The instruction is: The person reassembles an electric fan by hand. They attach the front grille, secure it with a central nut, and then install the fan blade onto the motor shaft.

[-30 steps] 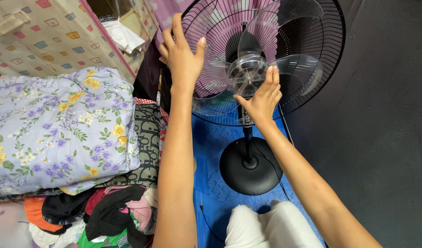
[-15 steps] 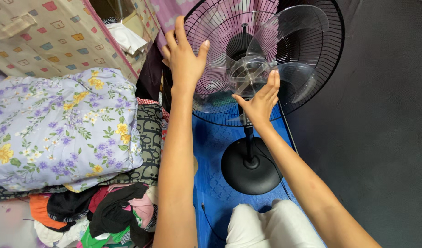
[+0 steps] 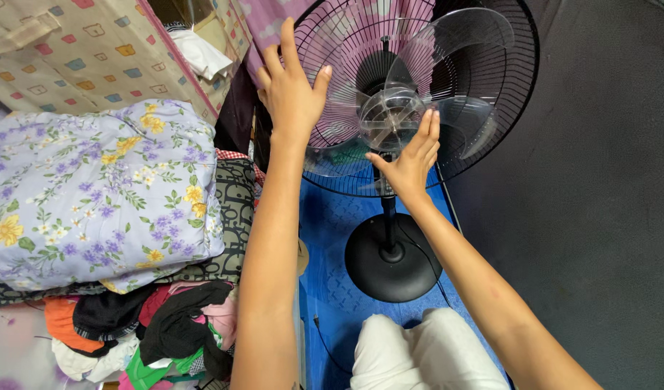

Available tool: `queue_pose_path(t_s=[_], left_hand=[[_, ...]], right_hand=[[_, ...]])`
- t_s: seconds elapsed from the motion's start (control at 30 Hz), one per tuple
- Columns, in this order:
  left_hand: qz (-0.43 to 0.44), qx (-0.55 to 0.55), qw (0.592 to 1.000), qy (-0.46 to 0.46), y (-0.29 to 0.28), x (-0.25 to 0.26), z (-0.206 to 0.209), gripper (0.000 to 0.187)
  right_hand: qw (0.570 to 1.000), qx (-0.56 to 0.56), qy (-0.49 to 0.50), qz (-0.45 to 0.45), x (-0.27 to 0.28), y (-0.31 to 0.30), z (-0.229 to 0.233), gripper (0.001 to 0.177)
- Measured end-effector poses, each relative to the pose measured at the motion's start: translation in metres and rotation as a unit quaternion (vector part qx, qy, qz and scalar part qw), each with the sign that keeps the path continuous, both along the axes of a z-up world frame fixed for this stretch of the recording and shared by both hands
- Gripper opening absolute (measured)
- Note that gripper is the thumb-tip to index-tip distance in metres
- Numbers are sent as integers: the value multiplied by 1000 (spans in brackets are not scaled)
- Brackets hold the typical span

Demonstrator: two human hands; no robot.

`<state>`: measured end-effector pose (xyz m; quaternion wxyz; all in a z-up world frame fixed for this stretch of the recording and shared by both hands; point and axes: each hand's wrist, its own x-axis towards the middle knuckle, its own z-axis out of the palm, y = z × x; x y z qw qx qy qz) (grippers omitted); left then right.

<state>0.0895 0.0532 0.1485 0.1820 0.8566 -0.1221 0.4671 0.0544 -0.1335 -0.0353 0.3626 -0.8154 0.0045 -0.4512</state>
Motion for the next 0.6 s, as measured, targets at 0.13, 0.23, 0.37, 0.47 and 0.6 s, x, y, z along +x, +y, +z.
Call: queue_pose_path(t_s=[0.13,0.23,0.37,0.47,0.6], left_hand=[[7,3,1000,-25,-5,-7,-7,107],[4,-11,1000,-25,-3,-19,-13,105],[16,-20,999,-22,3,-48,-30,94],[44,-24,999,-14,5,-78,-51,87],[60,-30,997,22,5,-118,-83,76]], right_hand=[[999,-26,-39,9,-14,-5,2,151],[999,-29,-19,13,-24,-16,5,152],[1000,-11,6,15,-41,-23,9,153],[999,-10,18,24,-59,-16,10,152],[998,-16,26,55,-80,7,11,150]])
